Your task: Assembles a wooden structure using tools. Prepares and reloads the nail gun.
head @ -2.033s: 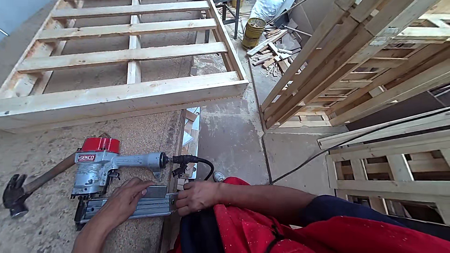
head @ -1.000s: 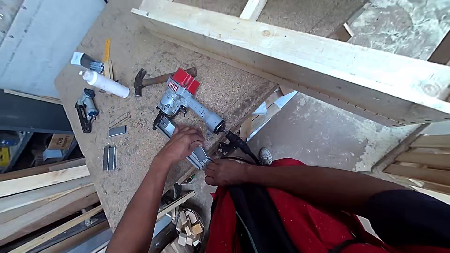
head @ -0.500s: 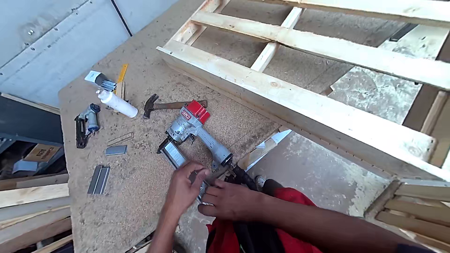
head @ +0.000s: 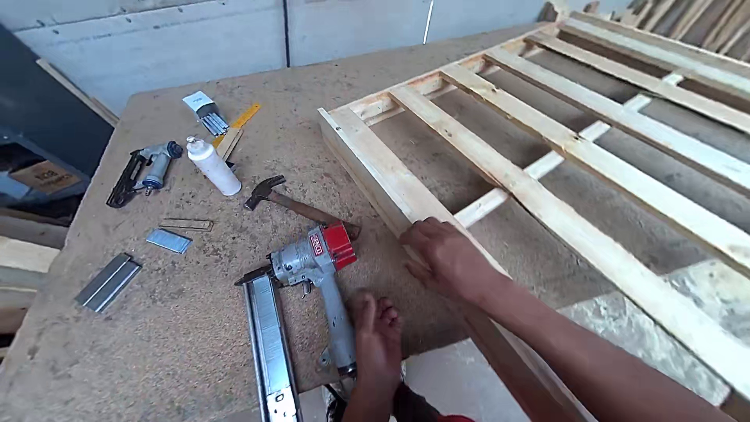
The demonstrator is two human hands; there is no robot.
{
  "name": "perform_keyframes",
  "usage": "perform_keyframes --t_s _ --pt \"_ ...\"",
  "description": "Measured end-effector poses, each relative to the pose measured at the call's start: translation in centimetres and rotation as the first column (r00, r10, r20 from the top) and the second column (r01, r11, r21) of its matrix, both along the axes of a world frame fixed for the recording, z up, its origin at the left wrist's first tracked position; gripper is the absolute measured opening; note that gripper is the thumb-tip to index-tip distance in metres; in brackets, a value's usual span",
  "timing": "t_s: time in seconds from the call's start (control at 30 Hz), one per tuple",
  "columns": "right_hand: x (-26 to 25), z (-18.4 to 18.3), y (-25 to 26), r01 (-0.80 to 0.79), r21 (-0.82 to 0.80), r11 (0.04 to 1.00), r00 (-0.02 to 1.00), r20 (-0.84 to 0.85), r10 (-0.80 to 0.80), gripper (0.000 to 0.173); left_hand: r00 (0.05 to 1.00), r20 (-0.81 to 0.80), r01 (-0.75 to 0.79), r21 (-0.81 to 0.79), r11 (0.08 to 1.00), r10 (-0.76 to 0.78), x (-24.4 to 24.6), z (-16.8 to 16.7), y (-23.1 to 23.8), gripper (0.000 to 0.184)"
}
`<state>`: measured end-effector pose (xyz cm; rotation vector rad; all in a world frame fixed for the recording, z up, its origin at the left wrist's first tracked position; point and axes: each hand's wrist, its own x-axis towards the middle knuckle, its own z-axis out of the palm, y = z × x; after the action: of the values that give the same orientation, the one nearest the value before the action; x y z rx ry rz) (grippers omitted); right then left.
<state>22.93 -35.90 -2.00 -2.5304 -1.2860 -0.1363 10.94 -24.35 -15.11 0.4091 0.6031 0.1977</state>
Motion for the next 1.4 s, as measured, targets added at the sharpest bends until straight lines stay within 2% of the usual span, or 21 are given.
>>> perform_keyframes --t_s 0.13,0.2,0.23,0.3,0.37,0.4,0.43,0.47,0.53,0.6,0.7,0.8,0.93,1.0,1.07,1.13,1.17,1.23,1.3,1.37,1.4 --pt "2.6 -0.5 5.2 -0.143 -0.146 0.979 0.984 -0.126 0.125 0.046 0.959 0.169 -0.237 0.05 0.97 0.225 -0.5 0.0 1.2 0.046" --pt "4.7 -0.5 7.5 -0.169 -0.185 0.968 0.98 -0.131 0.147 0.049 0.93 0.228 -0.346 0.279 0.896 0.288 -1.9 0.7 4.3 0.058" --pt "5.8 -0.2 8.3 -0.158 -0.195 0.968 0.983 -0.129 0.134 0.049 0.915 0.22 -0.402 0.412 0.818 0.339 -3.6 1.3 7.3 0.064" --pt "7.9 0.2 9.2 -0.074 -0.191 0.979 0.992 -0.116 0.052 0.051 0.875 0.085 -0.427 0.598 0.678 0.477 -8.8 3.8 12.7 0.056" --pt "8.8 -0.2 10.7 0.005 -0.086 0.996 0.991 -0.129 -0.016 0.06 0.848 -0.028 -0.346 0.727 0.594 0.529 -11.7 6.1 13.5 0.035" --pt "8.9 -0.5 12.0 0.014 -0.009 1.0 0.987 -0.163 -0.015 0.072 0.89 -0.01 -0.296 0.748 0.594 0.455 -11.8 7.0 12.3 0.02" --pt "8.4 -1.0 13.6 0.005 0.04 0.999 0.979 -0.206 0.003 0.087 0.957 0.018 -0.209 0.737 0.643 0.291 -11.6 7.8 10.2 0.016" --pt "7.7 -1.3 15.4 -0.016 0.033 0.999 0.967 -0.252 0.023 0.1 0.995 0.028 -0.086 0.685 0.724 0.092 -10.8 8.4 7.8 0.024" --pt "6.7 -2.0 18.9 -0.046 -0.101 0.994 0.947 -0.32 0.011 0.113 0.968 0.02 0.205 0.505 0.839 -0.248 -8.3 8.0 3.3 0.052" --pt "6.1 -3.0 21.0 -0.041 -0.228 0.973 0.924 -0.379 -0.05 0.106 0.925 -0.023 0.371 0.275 0.887 -0.379 -7.0 5.5 0.9 0.062" --pt "3.9 -3.8 22.0 -0.01 -0.299 0.954 0.924 -0.368 -0.105 0.084 0.972 -0.01 0.233 0.109 0.966 -0.233 -6.9 2.9 0.9 0.065" --pt "1.2 -3.5 20.4 -0.005 -0.308 0.951 0.906 -0.405 -0.126 0.084 1.0 0.006 -0.023 0.101 0.995 0.022 -8.3 2.5 1.0 0.077" --pt "-0.1 -3.9 17.9 -0.214 -0.304 0.928 0.787 -0.617 -0.02 0.092 0.924 -0.173 -0.301 0.223 0.927 0.341 -10.8 1.6 2.7 0.046" --pt "0.2 -3.2 16.9 -0.294 -0.329 0.897 0.749 -0.663 0.002 0.091 0.848 -0.21 -0.408 0.327 0.852 0.486 -12.3 0.8 4.2 0.043" --pt "0.4 -0.8 15.8 -0.194 -0.288 0.938 0.836 -0.549 0.004 0.083 0.774 -0.201 -0.493 0.404 0.77 0.601 -13.6 0.8 6.3 0.043" --pt "2.7 0.5 14.7 0.029 -0.19 0.981 0.973 -0.219 -0.071 0.085 0.697 -0.176 -0.572 0.447 0.687 0.695 -14.6 0.8 9.0 0.04" --pt "5.2 0.5 14.2 0.143 -0.135 0.98 0.981 -0.114 -0.158 0.092 0.674 -0.161 -0.596 0.459 0.659 0.721 -15.0 0.8 10.5 0.039" --pt "10.2 0.3 12.8 0.391 -0.124 0.912 0.908 -0.109 -0.404 0.114 0.652 -0.152 -0.614 0.469 0.635 0.742 -15.3 1.2 13.2 0.042" --pt "13.4 -0.7 11.7 0.579 -0.209 0.788 0.766 -0.192 -0.614 0.125 0.666 -0.132 -0.614 0.462 0.64 0.734 -15.3 2.2 16.2 0.05" --pt "14.3 -1.8 11.2 0.645 -0.273 0.714 0.654 -0.288 -0.7 0.124 0.681 -0.094 -0.619 0.456 0.64 0.726 -15.1 2.7 19.3 0.052" --pt "14.2 -2.0 11.2 0.652 -0.277 0.705 0.638 -0.3 -0.709 0.122 0.703 -0.047 -0.616 0.458 0.641 0.709 -14.9 2.7 20.6 0.048"
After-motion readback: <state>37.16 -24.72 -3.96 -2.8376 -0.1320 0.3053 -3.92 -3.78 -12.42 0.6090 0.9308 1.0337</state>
